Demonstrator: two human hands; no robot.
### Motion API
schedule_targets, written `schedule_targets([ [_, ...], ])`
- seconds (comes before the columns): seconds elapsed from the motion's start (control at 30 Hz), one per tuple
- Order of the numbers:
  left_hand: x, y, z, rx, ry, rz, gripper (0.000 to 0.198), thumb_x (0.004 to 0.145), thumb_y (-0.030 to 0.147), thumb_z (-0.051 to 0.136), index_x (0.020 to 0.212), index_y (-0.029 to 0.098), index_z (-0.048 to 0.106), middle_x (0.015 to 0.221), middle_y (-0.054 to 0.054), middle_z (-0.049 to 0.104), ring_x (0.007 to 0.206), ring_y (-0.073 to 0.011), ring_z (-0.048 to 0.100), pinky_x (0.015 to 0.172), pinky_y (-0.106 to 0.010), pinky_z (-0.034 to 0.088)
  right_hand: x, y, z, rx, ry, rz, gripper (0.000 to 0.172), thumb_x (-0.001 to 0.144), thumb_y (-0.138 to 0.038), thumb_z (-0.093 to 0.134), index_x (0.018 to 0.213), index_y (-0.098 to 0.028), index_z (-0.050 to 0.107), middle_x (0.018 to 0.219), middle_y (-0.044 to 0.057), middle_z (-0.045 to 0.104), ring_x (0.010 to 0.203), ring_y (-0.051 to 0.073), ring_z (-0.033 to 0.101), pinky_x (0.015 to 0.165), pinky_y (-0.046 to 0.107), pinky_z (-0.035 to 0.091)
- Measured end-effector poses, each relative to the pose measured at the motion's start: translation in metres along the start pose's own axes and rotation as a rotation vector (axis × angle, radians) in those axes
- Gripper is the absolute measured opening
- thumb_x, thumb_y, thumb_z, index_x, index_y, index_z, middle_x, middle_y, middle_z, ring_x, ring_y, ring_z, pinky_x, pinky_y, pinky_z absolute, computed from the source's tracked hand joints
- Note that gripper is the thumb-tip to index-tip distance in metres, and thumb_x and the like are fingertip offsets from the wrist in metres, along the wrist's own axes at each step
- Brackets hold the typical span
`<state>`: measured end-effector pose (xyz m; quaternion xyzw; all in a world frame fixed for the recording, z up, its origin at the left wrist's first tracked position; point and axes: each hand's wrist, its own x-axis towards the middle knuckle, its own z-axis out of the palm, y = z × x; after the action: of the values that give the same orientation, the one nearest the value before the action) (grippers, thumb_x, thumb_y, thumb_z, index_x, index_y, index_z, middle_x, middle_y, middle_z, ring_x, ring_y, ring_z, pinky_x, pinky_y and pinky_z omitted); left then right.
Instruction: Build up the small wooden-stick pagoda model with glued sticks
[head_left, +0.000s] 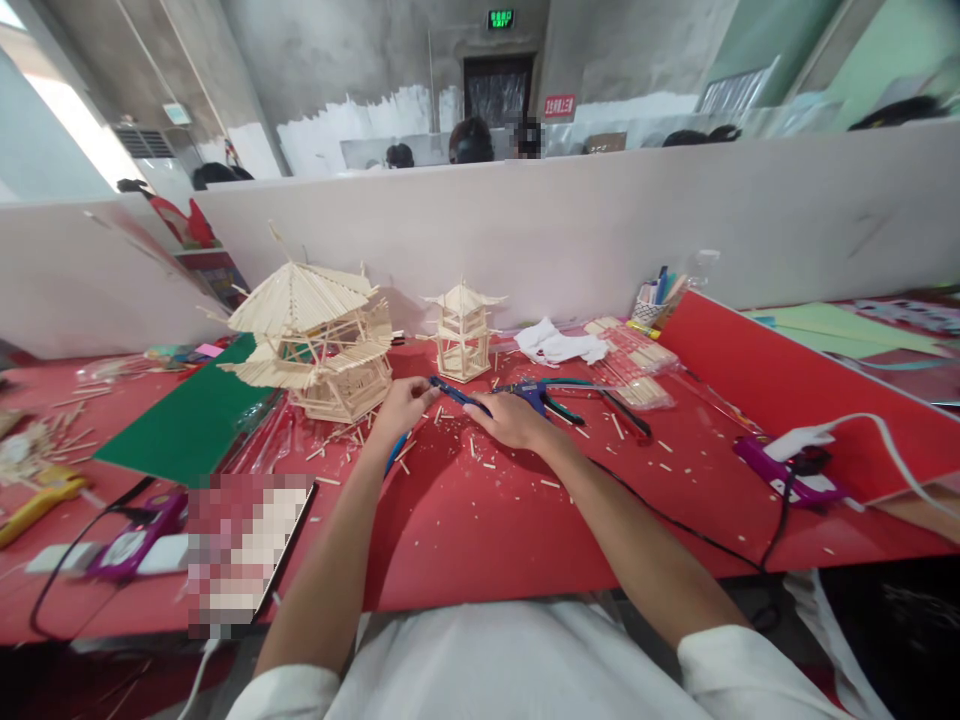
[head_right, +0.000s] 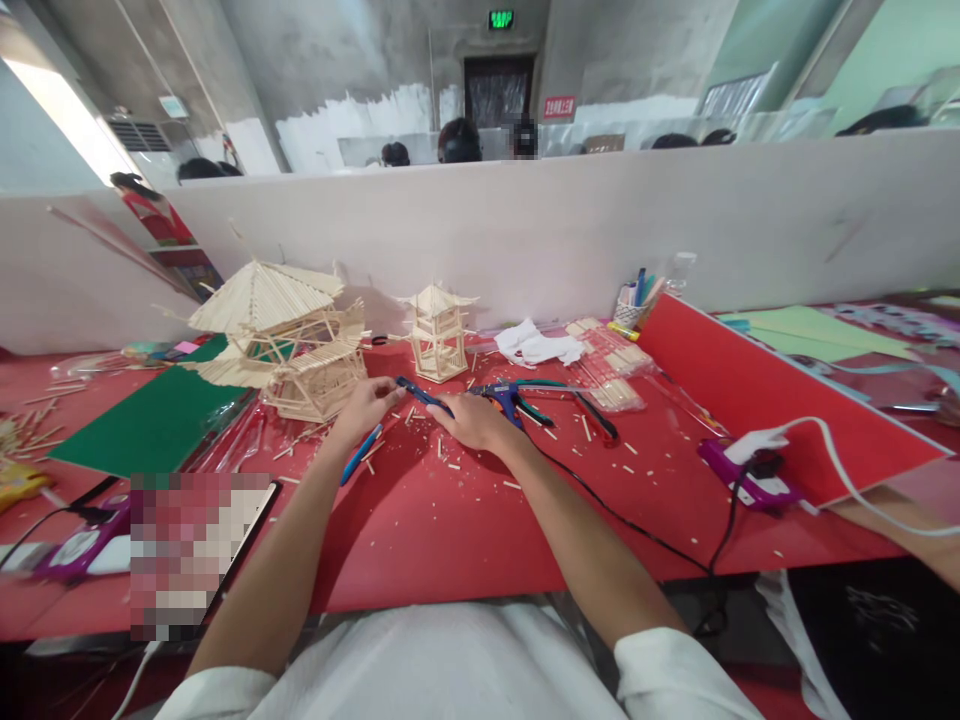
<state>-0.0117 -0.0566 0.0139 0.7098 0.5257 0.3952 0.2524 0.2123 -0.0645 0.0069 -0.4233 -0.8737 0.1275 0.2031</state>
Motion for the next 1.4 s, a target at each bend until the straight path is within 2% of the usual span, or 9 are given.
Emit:
schedule_targets([
  [0.13,0.001,-0.002,0.001,0.005,0.006,-0.009,0.027,0.078,0.038,0.057,0.062,0.016,0.056,0.057,0.003,0.048,0.057,-0.0116,0.039,0.057,-0.025,0.03,0.0,0.0,0.003,-0.094,-0.027,-0.009,0.04,0.105,-0.043,0.032,0.114,-0.018,0.062,0.102,0.012,0.073,0.093,0.025,0.068,0.076,0.029,0.039],
  [0.33,0.004,-0.009,-0.001,-0.008,0.022,0.006,0.028,0.078,0.043,0.056,0.066,0.017,0.058,0.059,0.002,0.05,0.059,-0.0129,0.041,0.058,-0.026,0.03,0.004,-0.001,0.008,-0.156,-0.024,0.031,0.042,0.105,-0.044,0.029,0.111,-0.017,0.06,0.095,0.012,0.073,0.087,0.026,0.069,0.073,0.031,0.039],
  [0.57,0.006,-0.013,0.0,-0.075,-0.005,0.001,0.03,0.078,0.044,0.057,0.067,0.016,0.058,0.06,0.001,0.053,0.057,-0.0127,0.043,0.058,-0.026,0.032,0.006,-0.002,0.01,-0.043,0.014,0.05,0.044,0.105,-0.045,0.027,0.106,-0.018,0.062,0.088,0.01,0.072,0.083,0.024,0.067,0.07,0.029,0.037],
  [0.7,0.004,-0.01,0.001,-0.07,-0.02,0.001,0.033,0.079,0.047,0.057,0.065,0.017,0.057,0.058,0.002,0.05,0.057,-0.0126,0.041,0.057,-0.026,0.03,0.005,0.001,0.007,0.01,-0.002,0.039,0.042,0.104,-0.045,0.031,0.103,-0.018,0.063,0.089,0.01,0.071,0.084,0.024,0.066,0.07,0.028,0.036],
  [0.87,0.004,-0.011,0.0,-0.079,-0.022,-0.019,0.031,0.079,0.044,0.056,0.068,0.016,0.06,0.06,0.001,0.055,0.059,-0.0134,0.046,0.059,-0.026,0.035,0.003,0.0,0.004,0.076,-0.032,0.046,0.041,0.104,-0.045,0.033,0.103,-0.018,0.063,0.087,0.008,0.071,0.078,0.021,0.065,0.068,0.027,0.035],
  [1.13,0.006,-0.02,-0.002,-0.047,-0.023,-0.053,0.03,0.078,0.043,0.057,0.068,0.016,0.063,0.061,0.0,0.058,0.059,-0.0142,0.049,0.058,-0.026,0.036,0.001,-0.003,0.003,0.025,-0.046,0.021,0.041,0.104,-0.045,0.033,0.108,-0.019,0.064,0.097,0.01,0.073,0.094,0.024,0.067,0.077,0.028,0.038],
  [1.4,0.002,-0.01,-0.003,0.036,-0.015,-0.044,0.026,0.079,0.038,0.056,0.065,0.016,0.062,0.057,0.002,0.052,0.057,-0.0129,0.042,0.057,-0.026,0.031,0.0,-0.006,0.002,-0.027,-0.057,0.013,0.042,0.105,-0.046,0.03,0.107,-0.019,0.063,0.099,0.01,0.073,0.093,0.025,0.068,0.076,0.028,0.038],
])
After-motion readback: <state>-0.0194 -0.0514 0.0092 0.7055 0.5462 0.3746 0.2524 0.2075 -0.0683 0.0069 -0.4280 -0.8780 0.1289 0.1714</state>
